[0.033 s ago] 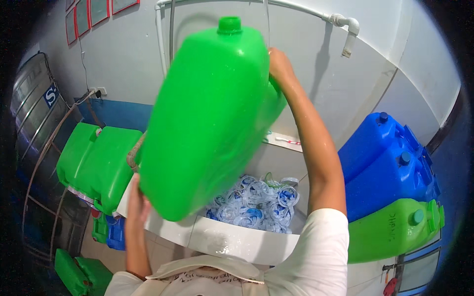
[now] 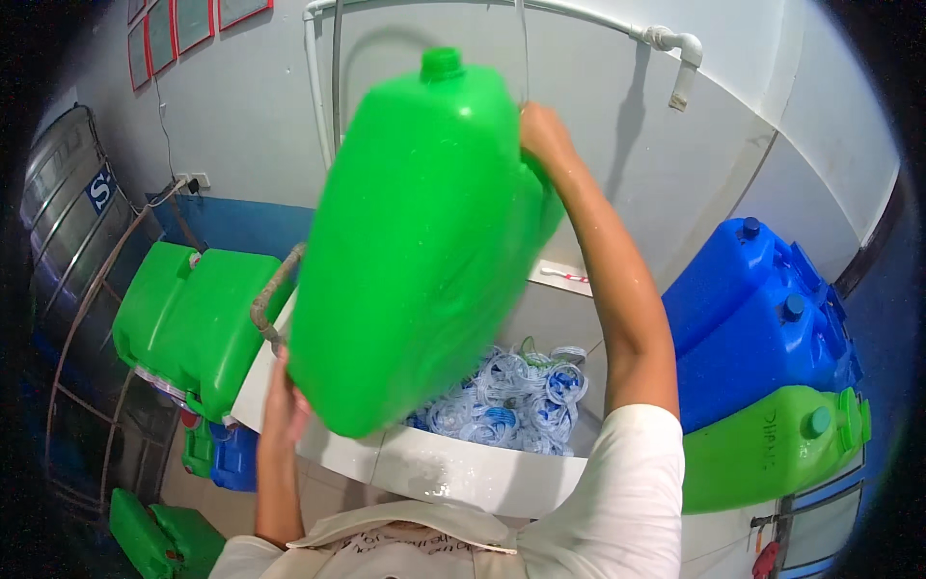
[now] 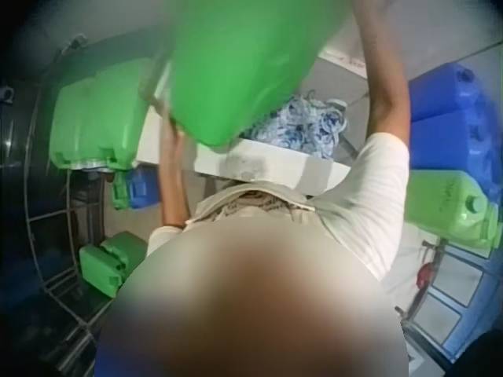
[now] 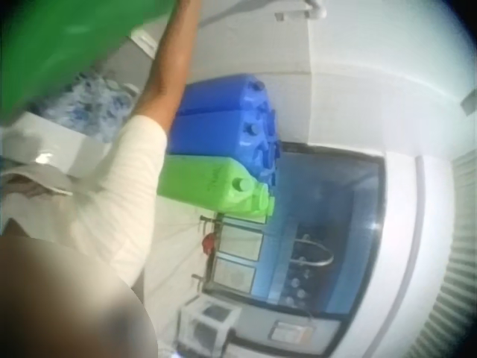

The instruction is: The person washes a green plastic container with a red lid at a sink. They scrub the exterior and interior with a sponge, rinse it under running water, and place it on a nearby rack. The person repeats this process with a second green container.

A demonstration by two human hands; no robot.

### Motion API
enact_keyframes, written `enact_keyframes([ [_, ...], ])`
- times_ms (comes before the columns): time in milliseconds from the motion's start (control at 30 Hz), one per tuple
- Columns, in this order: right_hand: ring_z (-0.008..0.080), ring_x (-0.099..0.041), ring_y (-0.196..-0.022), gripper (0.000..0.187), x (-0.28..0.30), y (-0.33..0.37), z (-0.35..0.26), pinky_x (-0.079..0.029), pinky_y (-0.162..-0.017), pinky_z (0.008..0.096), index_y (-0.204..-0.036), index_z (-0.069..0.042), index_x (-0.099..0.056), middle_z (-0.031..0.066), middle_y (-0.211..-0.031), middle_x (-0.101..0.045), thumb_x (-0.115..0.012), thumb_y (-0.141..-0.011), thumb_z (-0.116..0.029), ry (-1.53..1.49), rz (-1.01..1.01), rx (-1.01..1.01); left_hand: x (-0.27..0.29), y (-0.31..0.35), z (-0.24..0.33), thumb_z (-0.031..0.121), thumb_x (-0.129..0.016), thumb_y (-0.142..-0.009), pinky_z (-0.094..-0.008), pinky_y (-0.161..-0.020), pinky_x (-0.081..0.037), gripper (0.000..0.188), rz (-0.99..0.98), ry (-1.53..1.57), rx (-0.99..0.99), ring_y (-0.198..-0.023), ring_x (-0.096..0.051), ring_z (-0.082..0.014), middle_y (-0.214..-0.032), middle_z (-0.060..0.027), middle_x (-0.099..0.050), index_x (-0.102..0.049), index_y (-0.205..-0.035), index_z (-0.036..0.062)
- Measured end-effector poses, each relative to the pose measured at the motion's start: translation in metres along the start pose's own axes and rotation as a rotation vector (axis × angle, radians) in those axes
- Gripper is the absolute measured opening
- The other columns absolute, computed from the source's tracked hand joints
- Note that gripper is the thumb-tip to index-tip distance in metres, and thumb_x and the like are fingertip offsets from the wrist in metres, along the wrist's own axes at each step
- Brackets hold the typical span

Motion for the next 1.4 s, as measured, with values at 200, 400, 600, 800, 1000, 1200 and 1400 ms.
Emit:
enact_keyframes([
  [200,0.0355,-0.064,-0.074,0.042,-0.017,0.03,-0.051,-0.048,-0.068,0.0424,-0.079,0.002,-0.067,0.0206,-0.076,-0.065,-0.063,-0.066,-0.038,0.168,-0.154,-0.168,-0.024,0.05,0.066,0.035,-0.044,-0.095,-0.0321,-0.089,-0.047,0.043,0.575,-0.417,-0.042,-0.104,-0.055,-0.019,-0.115,-0.0116,-0.056,-0.047,-0.122,0.0014],
  [400,0.0376,-0.062,-0.08,0.043,0.003,0.01,-0.018,-0.049,-0.069,0.0433,-0.087,0.001,-0.066,0.0231,-0.085,-0.064,-0.063,-0.068,-0.037,0.1,0.055,-0.038,0.014,-0.001,0.018,0.042,-0.045,-0.092,-0.028,-0.075,-0.05,0.045,0.501,-0.395,-0.1,-0.095,-0.057,-0.0119,-0.105,-0.0045,-0.059,-0.049,-0.116,0.0038],
  [600,0.0348,-0.064,-0.08,0.044,-0.027,0.033,-0.037,-0.049,-0.071,0.0431,-0.086,0.001,-0.067,0.0207,-0.083,-0.065,-0.066,-0.067,-0.039,0.219,-0.157,-0.172,0.006,0.05,0.05,0.047,-0.044,-0.091,-0.0357,-0.082,-0.048,0.056,0.579,-0.518,-0.026,-0.105,-0.052,-0.0202,-0.117,-0.0101,-0.053,-0.043,-0.126,0.004],
  [800,0.0372,-0.062,-0.08,0.042,0.008,0.012,-0.03,-0.049,-0.071,0.0439,-0.085,0.002,-0.066,0.0216,-0.084,-0.065,-0.06,-0.072,-0.037,0.094,0.027,-0.067,0.01,0.019,0.042,0.043,-0.043,-0.093,-0.0278,-0.064,-0.05,0.044,0.648,-0.482,-0.137,-0.08,-0.057,-0.0174,-0.099,-0.0087,-0.057,-0.05,-0.111,0.0043],
  [1000,0.0355,-0.063,-0.08,0.046,-0.027,0.033,-0.041,-0.049,-0.07,0.0428,-0.087,0.0,-0.066,0.0209,-0.084,-0.065,-0.067,-0.068,-0.041,0.253,-0.179,-0.141,-0.019,0.05,0.035,0.042,-0.043,-0.093,-0.0259,-0.059,-0.047,0.041,0.614,-0.527,-0.007,-0.078,-0.055,-0.0124,-0.098,-0.0041,-0.057,-0.051,-0.11,0.0059],
  [1200,0.0374,-0.063,-0.079,0.044,-0.005,0.003,-0.017,-0.05,-0.071,0.0443,-0.085,0.001,-0.067,0.0218,-0.083,-0.065,-0.064,-0.069,-0.04,0.147,0.014,-0.108,0.009,0.016,0.039,0.045,-0.045,-0.091,-0.0332,-0.079,-0.05,0.054,0.634,-0.587,-0.159,-0.1,-0.056,-0.0184,-0.114,-0.0104,-0.055,-0.044,-0.126,0.0038],
  [1400,0.0284,-0.062,-0.084,0.045,-0.081,0.045,0.063,-0.048,-0.074,0.0387,-0.097,-0.001,-0.064,0.0168,-0.093,-0.066,-0.065,-0.072,-0.037,-0.149,-0.274,-0.072,-0.004,0.034,0.028,0.046,-0.044,-0.09,-0.0256,-0.066,-0.05,0.056,0.57,-0.622,0.022,-0.077,-0.059,-0.0119,-0.1,-0.0079,-0.061,-0.045,-0.124,0.0013],
])
Point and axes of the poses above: each hand's wrist, its own y-axis away from the middle knuckle, its own x-axis out of the back of the hand, z = x × y, the point moved 9 cm from there along -y, towards the middle knuckle
